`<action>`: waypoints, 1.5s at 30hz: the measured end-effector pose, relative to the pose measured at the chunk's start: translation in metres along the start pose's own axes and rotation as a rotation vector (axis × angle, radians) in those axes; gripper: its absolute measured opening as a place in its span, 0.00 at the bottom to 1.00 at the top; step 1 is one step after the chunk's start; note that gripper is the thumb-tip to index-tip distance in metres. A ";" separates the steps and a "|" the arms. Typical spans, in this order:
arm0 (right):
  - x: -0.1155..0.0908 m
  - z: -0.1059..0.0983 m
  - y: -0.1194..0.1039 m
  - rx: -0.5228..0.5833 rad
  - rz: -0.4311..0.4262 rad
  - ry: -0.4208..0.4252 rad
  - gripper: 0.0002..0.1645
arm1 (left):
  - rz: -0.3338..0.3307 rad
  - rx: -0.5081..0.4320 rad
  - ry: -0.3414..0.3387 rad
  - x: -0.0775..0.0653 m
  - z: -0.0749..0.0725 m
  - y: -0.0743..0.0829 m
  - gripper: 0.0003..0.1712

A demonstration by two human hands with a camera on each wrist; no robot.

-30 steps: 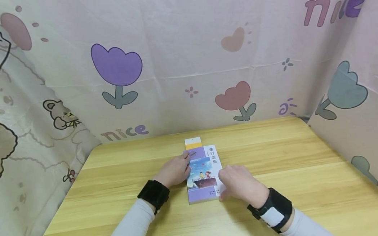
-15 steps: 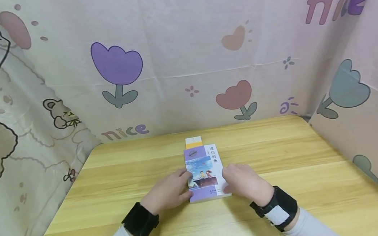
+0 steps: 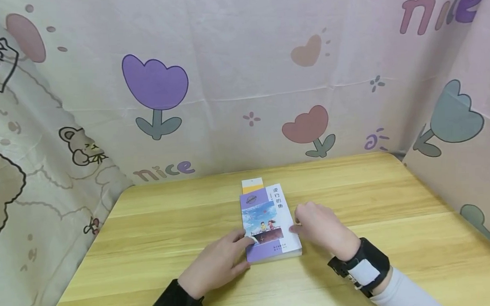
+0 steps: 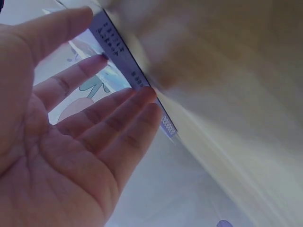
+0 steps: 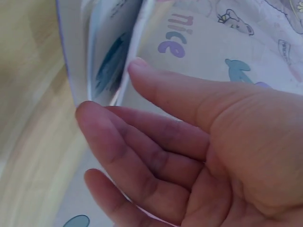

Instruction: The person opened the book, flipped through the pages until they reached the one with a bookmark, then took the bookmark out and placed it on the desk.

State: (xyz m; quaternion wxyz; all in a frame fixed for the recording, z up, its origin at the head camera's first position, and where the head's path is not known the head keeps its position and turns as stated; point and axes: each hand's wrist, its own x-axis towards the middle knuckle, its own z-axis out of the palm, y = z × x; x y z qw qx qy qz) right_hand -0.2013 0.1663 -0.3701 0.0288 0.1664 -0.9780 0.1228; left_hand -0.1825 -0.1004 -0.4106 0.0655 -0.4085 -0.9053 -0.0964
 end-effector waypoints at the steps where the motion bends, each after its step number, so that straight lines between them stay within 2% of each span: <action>1: 0.001 0.001 0.001 0.008 -0.001 0.005 0.13 | 0.003 -0.003 -0.001 -0.001 0.001 0.000 0.25; 8: 0.007 0.011 0.007 0.023 -0.001 0.018 0.15 | 0.013 -0.007 -0.029 -0.004 0.001 0.004 0.28; 14: 0.010 0.018 0.009 0.039 -0.013 -0.006 0.09 | -0.003 -0.007 -0.035 -0.006 0.002 0.005 0.26; 20: 0.011 0.020 0.008 0.061 -0.016 -0.016 0.06 | -0.015 -0.006 -0.034 -0.005 0.002 0.005 0.25; 35: 0.011 0.021 0.009 0.027 -0.019 -0.011 0.07 | -0.012 -0.033 -0.050 -0.001 0.005 0.003 0.24; 45: 0.012 0.022 0.009 0.016 -0.023 -0.010 0.07 | -0.002 -0.051 -0.027 -0.002 0.006 0.001 0.26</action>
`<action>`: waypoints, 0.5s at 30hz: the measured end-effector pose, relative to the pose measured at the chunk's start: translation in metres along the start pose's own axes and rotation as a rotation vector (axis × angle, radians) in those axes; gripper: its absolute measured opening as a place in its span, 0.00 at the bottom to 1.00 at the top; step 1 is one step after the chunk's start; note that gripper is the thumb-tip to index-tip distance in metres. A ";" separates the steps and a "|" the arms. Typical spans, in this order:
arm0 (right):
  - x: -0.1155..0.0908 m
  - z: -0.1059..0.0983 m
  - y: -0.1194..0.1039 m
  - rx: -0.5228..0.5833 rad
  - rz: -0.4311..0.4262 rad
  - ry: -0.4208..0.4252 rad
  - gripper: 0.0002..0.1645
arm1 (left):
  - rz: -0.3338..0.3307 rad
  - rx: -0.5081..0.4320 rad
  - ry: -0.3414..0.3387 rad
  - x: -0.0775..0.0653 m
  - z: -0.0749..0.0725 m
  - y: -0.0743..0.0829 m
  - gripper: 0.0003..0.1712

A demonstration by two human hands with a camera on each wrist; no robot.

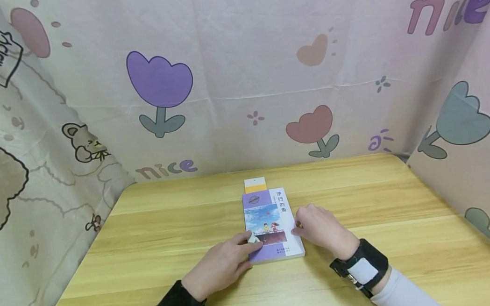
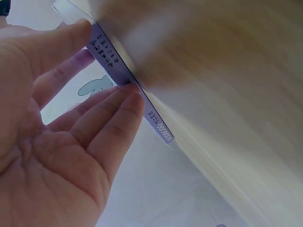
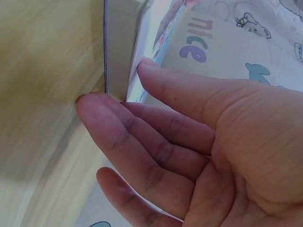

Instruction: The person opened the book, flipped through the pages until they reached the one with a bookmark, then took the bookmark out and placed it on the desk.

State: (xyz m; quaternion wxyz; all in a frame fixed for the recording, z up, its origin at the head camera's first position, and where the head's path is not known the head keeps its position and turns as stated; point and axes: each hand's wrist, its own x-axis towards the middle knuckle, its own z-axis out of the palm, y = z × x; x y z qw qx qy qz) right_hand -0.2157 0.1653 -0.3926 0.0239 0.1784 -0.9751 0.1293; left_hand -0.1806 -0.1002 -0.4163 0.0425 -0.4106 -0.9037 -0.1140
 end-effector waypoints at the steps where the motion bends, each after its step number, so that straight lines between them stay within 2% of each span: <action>1: 0.000 0.000 0.000 0.000 -0.002 0.001 0.07 | -0.002 -0.004 -0.001 0.000 0.000 0.000 0.26; 7: 0.000 0.000 0.000 0.000 -0.006 0.001 0.08 | -0.016 -0.006 -0.011 0.000 -0.001 0.000 0.26; 15: -0.001 0.000 -0.001 0.002 0.003 -0.005 0.07 | 0.004 -0.003 0.008 -0.002 0.000 -0.001 0.26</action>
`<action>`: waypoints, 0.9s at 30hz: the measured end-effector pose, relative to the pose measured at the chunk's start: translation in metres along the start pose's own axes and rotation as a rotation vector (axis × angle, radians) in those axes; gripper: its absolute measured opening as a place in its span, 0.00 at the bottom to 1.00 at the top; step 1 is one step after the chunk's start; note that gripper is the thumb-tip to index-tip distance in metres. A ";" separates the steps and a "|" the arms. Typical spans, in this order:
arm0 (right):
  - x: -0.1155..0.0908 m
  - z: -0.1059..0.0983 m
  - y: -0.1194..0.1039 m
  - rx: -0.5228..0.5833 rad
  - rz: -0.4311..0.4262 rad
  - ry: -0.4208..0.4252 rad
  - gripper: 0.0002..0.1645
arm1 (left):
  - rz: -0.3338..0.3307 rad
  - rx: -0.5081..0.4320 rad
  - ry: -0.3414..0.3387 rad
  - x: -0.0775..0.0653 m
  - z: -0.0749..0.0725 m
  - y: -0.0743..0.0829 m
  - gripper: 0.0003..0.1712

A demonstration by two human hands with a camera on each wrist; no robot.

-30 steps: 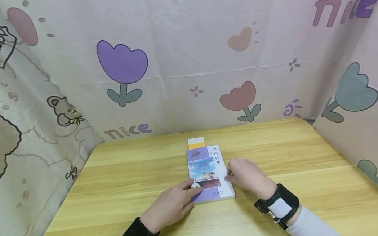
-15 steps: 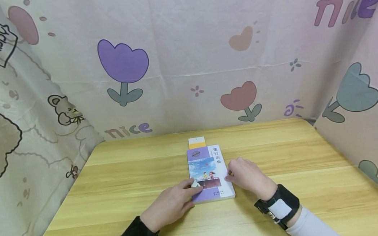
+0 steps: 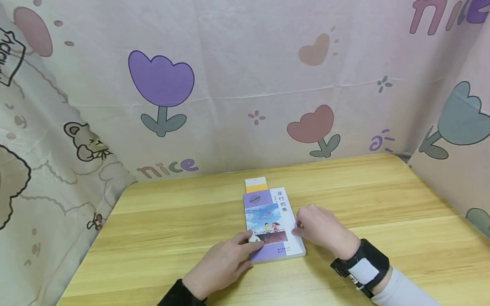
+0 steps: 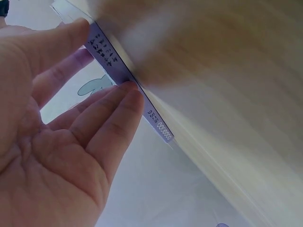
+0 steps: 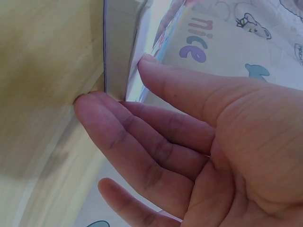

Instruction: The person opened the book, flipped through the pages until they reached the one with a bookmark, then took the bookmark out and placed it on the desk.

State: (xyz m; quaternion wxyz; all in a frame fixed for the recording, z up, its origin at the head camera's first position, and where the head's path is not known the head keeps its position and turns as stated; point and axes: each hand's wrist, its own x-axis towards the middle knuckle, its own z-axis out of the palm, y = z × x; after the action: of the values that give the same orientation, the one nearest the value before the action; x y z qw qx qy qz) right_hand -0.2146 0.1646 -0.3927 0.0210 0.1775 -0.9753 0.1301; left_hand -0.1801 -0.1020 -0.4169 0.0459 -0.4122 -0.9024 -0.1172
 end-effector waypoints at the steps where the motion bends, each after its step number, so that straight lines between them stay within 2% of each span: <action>1: 0.000 0.000 0.000 -0.001 0.000 0.002 0.07 | 0.001 0.002 0.001 0.000 0.000 0.000 0.26; 27: 0.001 -0.003 0.001 -0.022 -0.014 0.016 0.08 | 0.000 0.006 -0.001 0.002 -0.003 0.000 0.26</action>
State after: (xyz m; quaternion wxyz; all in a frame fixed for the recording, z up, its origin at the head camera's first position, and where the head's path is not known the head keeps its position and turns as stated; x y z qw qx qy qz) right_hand -0.2156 0.1658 -0.3903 0.0319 0.1831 -0.9751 0.1209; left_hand -0.1813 -0.1013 -0.4139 0.0467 -0.4122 -0.9027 -0.1144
